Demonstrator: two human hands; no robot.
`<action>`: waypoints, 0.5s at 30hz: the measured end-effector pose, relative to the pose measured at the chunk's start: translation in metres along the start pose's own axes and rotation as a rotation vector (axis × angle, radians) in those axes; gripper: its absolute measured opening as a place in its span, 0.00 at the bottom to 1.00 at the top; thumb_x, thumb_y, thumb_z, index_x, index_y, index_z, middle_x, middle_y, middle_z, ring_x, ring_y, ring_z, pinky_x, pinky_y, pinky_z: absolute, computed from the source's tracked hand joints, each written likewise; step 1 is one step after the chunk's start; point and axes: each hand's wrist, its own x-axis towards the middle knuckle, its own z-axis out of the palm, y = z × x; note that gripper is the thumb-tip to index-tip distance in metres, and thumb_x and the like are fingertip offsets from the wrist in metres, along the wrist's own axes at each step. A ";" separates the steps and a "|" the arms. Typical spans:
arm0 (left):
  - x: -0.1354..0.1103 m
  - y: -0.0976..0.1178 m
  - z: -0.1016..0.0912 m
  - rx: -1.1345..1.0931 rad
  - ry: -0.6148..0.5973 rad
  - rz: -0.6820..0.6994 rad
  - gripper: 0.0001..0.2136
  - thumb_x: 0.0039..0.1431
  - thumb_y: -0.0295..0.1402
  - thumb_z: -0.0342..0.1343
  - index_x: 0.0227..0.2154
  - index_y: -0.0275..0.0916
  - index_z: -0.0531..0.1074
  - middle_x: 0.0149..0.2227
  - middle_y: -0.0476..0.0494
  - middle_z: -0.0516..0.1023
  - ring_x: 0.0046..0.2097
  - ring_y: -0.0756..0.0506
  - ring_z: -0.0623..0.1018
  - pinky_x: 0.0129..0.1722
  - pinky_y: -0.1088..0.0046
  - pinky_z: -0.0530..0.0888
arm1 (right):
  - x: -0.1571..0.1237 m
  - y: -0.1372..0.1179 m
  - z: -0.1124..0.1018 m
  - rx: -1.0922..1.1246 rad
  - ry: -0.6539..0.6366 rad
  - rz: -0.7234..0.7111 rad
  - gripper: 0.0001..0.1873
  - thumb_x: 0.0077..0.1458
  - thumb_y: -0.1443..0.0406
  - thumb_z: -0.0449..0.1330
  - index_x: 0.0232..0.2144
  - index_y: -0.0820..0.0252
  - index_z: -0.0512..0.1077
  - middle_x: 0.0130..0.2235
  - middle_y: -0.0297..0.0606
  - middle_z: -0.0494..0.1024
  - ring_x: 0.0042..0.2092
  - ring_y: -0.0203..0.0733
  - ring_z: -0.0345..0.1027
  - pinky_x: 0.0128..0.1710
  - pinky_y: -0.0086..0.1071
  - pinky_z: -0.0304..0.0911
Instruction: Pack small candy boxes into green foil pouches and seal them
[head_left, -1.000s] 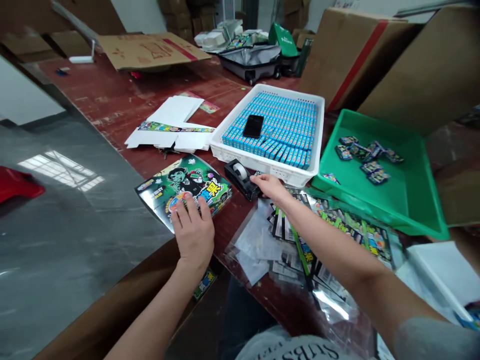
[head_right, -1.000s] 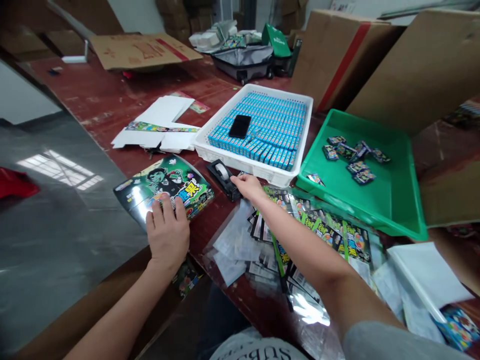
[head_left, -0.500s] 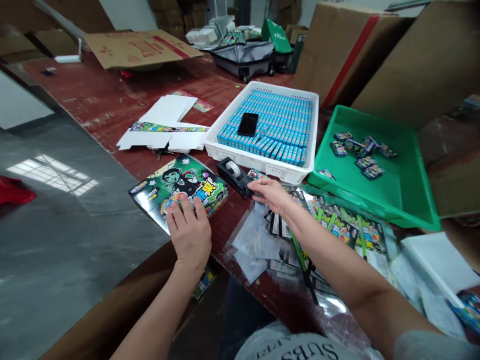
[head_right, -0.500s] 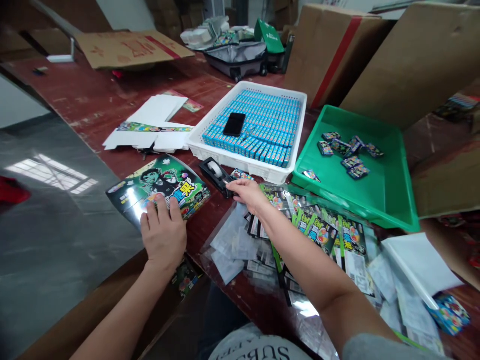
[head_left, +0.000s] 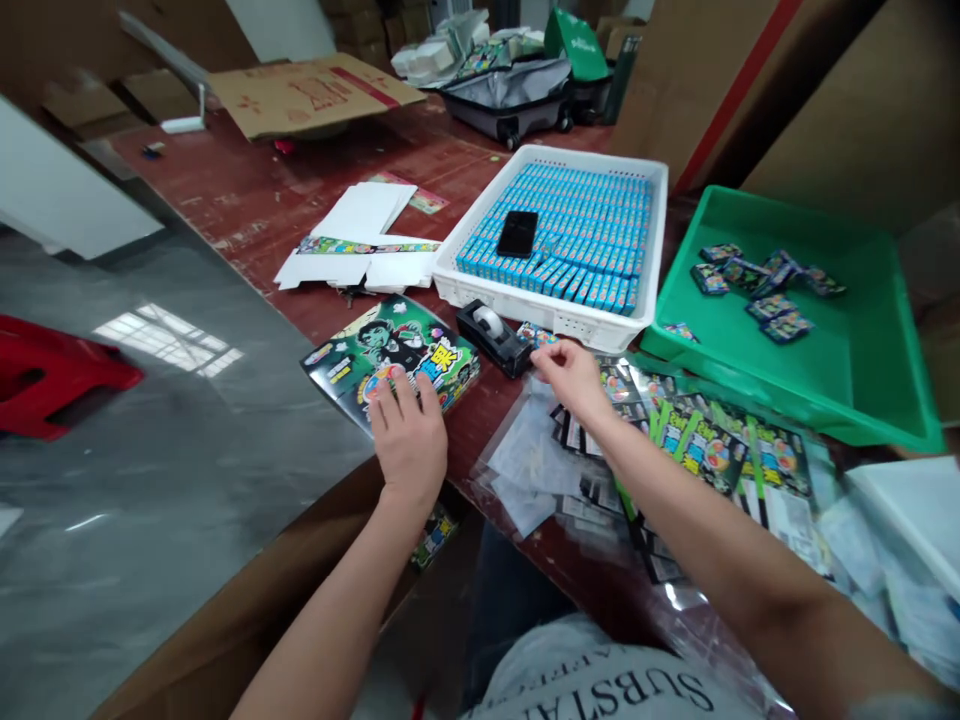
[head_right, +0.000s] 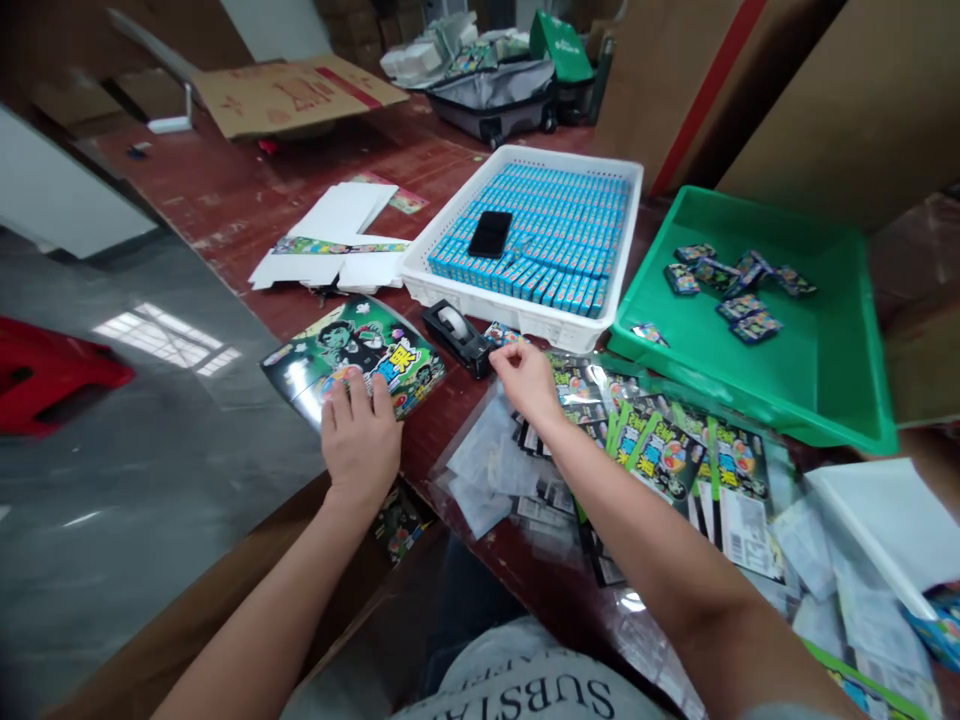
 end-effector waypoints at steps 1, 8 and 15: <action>0.000 -0.001 -0.004 0.017 -0.035 0.016 0.32 0.60 0.28 0.61 0.66 0.28 0.60 0.71 0.16 0.54 0.71 0.21 0.57 0.65 0.39 0.59 | -0.009 -0.002 0.002 0.017 -0.015 -0.050 0.13 0.55 0.56 0.62 0.37 0.57 0.77 0.41 0.38 0.81 0.43 0.44 0.74 0.41 0.35 0.71; 0.003 -0.015 -0.025 0.010 -0.137 0.089 0.42 0.53 0.39 0.70 0.67 0.33 0.60 0.70 0.30 0.61 0.69 0.26 0.60 0.65 0.46 0.62 | -0.046 0.008 0.060 0.185 -0.493 -0.174 0.32 0.57 0.63 0.62 0.62 0.55 0.59 0.37 0.31 0.83 0.39 0.38 0.77 0.45 0.35 0.70; 0.016 -0.009 -0.024 -0.030 -0.077 -0.009 0.29 0.59 0.45 0.63 0.60 0.35 0.69 0.64 0.31 0.71 0.63 0.26 0.67 0.58 0.46 0.65 | -0.017 0.030 0.105 0.056 -0.390 -0.096 0.19 0.54 0.70 0.61 0.44 0.54 0.58 0.33 0.27 0.82 0.35 0.37 0.76 0.40 0.33 0.68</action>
